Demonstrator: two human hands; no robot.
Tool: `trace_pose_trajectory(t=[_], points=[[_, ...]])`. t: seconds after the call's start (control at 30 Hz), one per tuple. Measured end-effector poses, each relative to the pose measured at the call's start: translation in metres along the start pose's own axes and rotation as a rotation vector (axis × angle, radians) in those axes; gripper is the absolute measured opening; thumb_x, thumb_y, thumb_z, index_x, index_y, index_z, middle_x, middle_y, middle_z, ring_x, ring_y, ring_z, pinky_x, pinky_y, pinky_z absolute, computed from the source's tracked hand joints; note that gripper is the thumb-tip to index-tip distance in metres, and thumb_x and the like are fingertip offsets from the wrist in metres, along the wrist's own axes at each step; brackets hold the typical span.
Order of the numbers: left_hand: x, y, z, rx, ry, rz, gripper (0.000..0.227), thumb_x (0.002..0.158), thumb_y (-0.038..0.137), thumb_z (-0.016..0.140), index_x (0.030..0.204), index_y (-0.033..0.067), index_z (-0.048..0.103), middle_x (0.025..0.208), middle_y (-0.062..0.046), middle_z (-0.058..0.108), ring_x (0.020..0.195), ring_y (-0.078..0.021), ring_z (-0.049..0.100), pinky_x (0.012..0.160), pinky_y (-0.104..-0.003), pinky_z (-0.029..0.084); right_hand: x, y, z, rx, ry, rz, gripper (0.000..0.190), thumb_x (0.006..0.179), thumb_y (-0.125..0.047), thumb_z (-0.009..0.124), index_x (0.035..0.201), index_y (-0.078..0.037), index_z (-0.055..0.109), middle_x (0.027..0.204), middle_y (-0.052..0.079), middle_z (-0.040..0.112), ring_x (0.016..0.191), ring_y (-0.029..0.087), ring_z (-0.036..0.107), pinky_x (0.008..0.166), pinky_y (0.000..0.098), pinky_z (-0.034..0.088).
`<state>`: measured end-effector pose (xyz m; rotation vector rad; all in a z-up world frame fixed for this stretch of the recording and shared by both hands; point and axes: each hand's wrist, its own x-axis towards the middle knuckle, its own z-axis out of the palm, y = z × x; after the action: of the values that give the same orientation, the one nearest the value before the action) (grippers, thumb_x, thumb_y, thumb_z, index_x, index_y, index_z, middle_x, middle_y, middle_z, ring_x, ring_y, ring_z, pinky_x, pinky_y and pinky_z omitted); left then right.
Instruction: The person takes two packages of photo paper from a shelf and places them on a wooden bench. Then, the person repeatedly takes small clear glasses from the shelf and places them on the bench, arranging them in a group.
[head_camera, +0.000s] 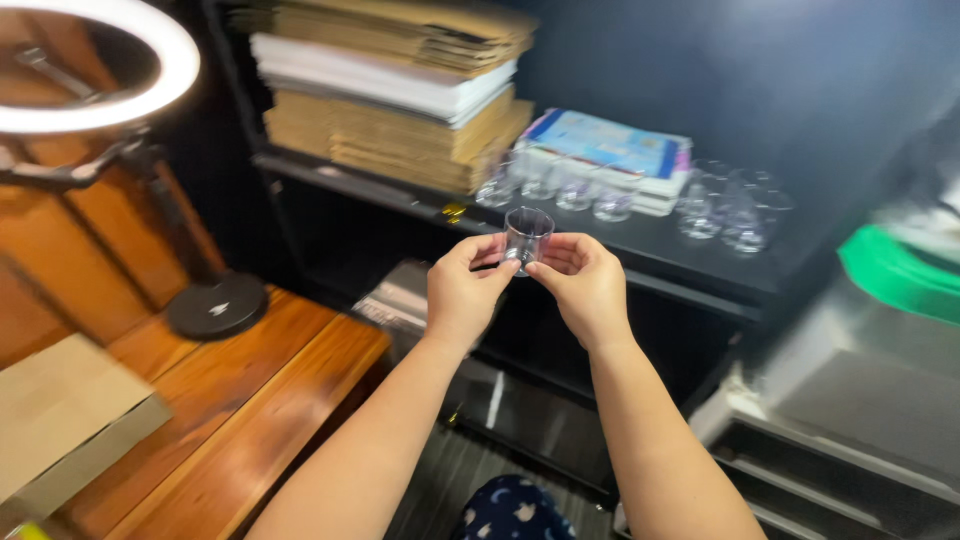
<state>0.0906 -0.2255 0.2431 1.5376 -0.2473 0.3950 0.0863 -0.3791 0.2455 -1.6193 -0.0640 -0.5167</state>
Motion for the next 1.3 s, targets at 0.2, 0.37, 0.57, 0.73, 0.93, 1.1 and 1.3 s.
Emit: trace_pose_trajectory(t=[0.2, 0.37, 0.57, 0.73, 0.93, 1.1, 1.3], points=[[-0.018, -0.052, -0.102, 0.035, 0.156, -0.034, 0.046, 0.078, 0.007, 0.088, 0.121, -0.0011, 0.073, 0.116, -0.022, 0.076, 0.109, -0.0273, 0.074, 0.088, -0.026, 0.064, -0.026, 0.049, 0.102, 0.085, -0.196, 0.016, 0.053, 0.074, 0.004, 0.090, 0.122, 0.002, 0.067, 0.110, 0.018, 0.076, 0.094, 0.017, 0.075, 0.088, 0.0308, 0.063], [-0.045, -0.078, -0.182, 0.120, 0.318, -0.091, 0.046, 0.079, 0.007, 0.088, 0.121, -0.0016, 0.073, 0.117, -0.022, 0.076, 0.108, -0.0259, 0.075, 0.089, -0.027, 0.063, -0.058, 0.088, 0.189, 0.160, -0.335, 0.057, 0.053, 0.075, 0.006, 0.088, 0.122, 0.005, 0.066, 0.110, 0.020, 0.075, 0.096, 0.018, 0.075, 0.089, 0.0315, 0.062], [-0.069, -0.128, -0.260, 0.266, 0.462, -0.156, 0.044, 0.080, 0.014, 0.089, 0.121, 0.0063, 0.075, 0.115, -0.014, 0.078, 0.106, -0.0203, 0.076, 0.089, -0.028, 0.062, -0.092, 0.125, 0.271, 0.134, -0.472, 0.086, 0.052, 0.075, 0.003, 0.090, 0.122, 0.002, 0.068, 0.111, 0.019, 0.076, 0.097, 0.019, 0.075, 0.090, 0.0322, 0.061], [-0.070, -0.179, -0.305, 0.337, 0.515, -0.199, 0.043, 0.081, 0.014, 0.088, 0.121, 0.0094, 0.075, 0.117, -0.013, 0.078, 0.108, -0.0195, 0.075, 0.091, -0.029, 0.061, -0.100, 0.175, 0.330, 0.065, -0.532, 0.097, 0.051, 0.073, -0.002, 0.093, 0.120, -0.005, 0.072, 0.108, 0.015, 0.079, 0.094, 0.016, 0.076, 0.087, 0.0290, 0.061], [-0.050, -0.259, -0.350, 0.247, 0.606, -0.166, 0.046, 0.079, 0.007, 0.089, 0.122, 0.0034, 0.075, 0.118, -0.021, 0.076, 0.112, -0.0315, 0.072, 0.094, -0.037, 0.060, -0.102, 0.221, 0.392, 0.038, -0.555, 0.121, 0.052, 0.073, 0.001, 0.092, 0.121, -0.008, 0.073, 0.111, 0.014, 0.079, 0.096, 0.016, 0.077, 0.086, 0.0280, 0.062], [-0.020, -0.297, -0.377, 0.283, 0.690, -0.242, 0.046, 0.080, 0.009, 0.088, 0.123, 0.0062, 0.075, 0.119, -0.020, 0.075, 0.113, -0.0291, 0.072, 0.094, -0.035, 0.061, -0.096, 0.243, 0.440, 0.107, -0.525, 0.146, 0.052, 0.076, 0.006, 0.088, 0.124, -0.001, 0.070, 0.114, 0.021, 0.075, 0.102, 0.024, 0.075, 0.090, 0.0319, 0.061], [0.005, -0.336, -0.402, 0.383, 0.758, -0.332, 0.045, 0.081, 0.018, 0.087, 0.125, 0.0177, 0.076, 0.119, -0.010, 0.077, 0.112, -0.0205, 0.073, 0.095, -0.032, 0.061, -0.089, 0.270, 0.484, 0.089, -0.514, 0.150, 0.051, 0.080, 0.003, 0.086, 0.128, 0.000, 0.068, 0.118, 0.023, 0.073, 0.105, 0.028, 0.074, 0.093, 0.0358, 0.061]])
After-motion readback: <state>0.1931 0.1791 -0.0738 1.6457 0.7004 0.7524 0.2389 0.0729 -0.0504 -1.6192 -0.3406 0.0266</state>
